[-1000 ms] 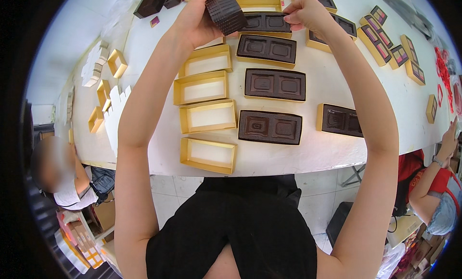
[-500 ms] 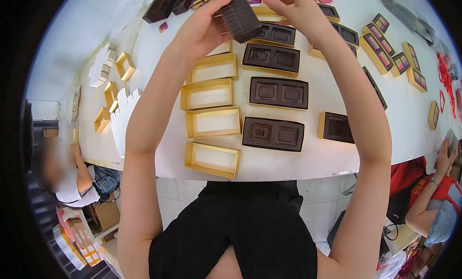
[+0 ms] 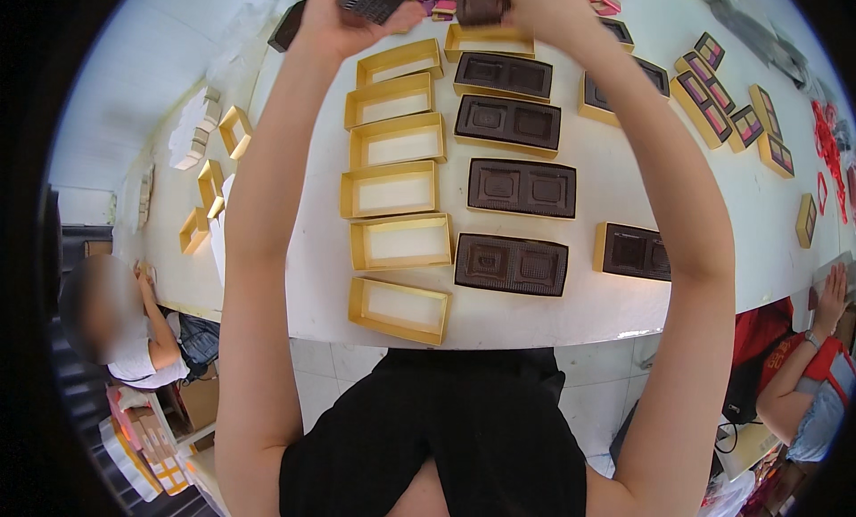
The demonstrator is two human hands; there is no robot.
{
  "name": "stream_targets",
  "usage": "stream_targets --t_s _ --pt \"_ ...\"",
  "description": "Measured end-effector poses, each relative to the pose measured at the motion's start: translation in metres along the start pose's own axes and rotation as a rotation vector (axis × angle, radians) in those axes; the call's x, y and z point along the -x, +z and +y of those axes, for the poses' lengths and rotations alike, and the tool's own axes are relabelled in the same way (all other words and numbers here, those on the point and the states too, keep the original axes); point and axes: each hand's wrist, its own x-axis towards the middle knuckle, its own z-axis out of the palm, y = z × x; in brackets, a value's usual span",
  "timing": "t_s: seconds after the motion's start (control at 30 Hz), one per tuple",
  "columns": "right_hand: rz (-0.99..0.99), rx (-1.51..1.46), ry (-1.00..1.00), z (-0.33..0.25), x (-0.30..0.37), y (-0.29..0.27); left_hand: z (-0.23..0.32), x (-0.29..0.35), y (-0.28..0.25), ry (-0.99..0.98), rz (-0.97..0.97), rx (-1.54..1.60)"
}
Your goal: The person assembles small rectangular boxes by placing dark brown plastic inserts into gold-colored cardboard frames. They then place small pink and purple rectangular items into the compartments of the inserts. The person works at a white table with other workers visible in the background.
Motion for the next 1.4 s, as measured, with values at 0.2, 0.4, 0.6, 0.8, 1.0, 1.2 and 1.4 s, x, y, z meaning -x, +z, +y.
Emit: stream_targets --t_s 0.2,0.4,0.6,0.8,1.0,1.2,1.4 --pt "-0.201 0.416 0.166 -0.009 -0.010 0.032 -0.025 -0.042 0.004 -0.125 0.077 -0.178" --pt "-0.252 0.389 0.085 -0.006 -0.019 0.047 -0.034 -0.053 0.005 -0.223 0.000 -0.126" --pt "-0.174 -0.083 0.262 0.033 -0.026 0.049 -0.034 -0.048 0.006 -0.217 0.024 -0.129" --pt "-0.089 -0.340 0.475 0.070 -0.012 0.060 -0.033 -0.045 0.008 -0.215 0.050 -0.066" --pt "-0.042 -0.332 0.576 0.071 -0.004 0.071 -0.039 -0.049 0.003 -0.165 0.020 -0.129" --pt "0.037 0.064 0.164 0.071 0.006 0.079 -0.041 -0.045 0.009 -0.176 -0.003 -0.095" --pt "0.078 -0.274 0.355 0.058 -0.017 0.050 -0.032 -0.034 0.005 -0.008 -0.142 -0.314"
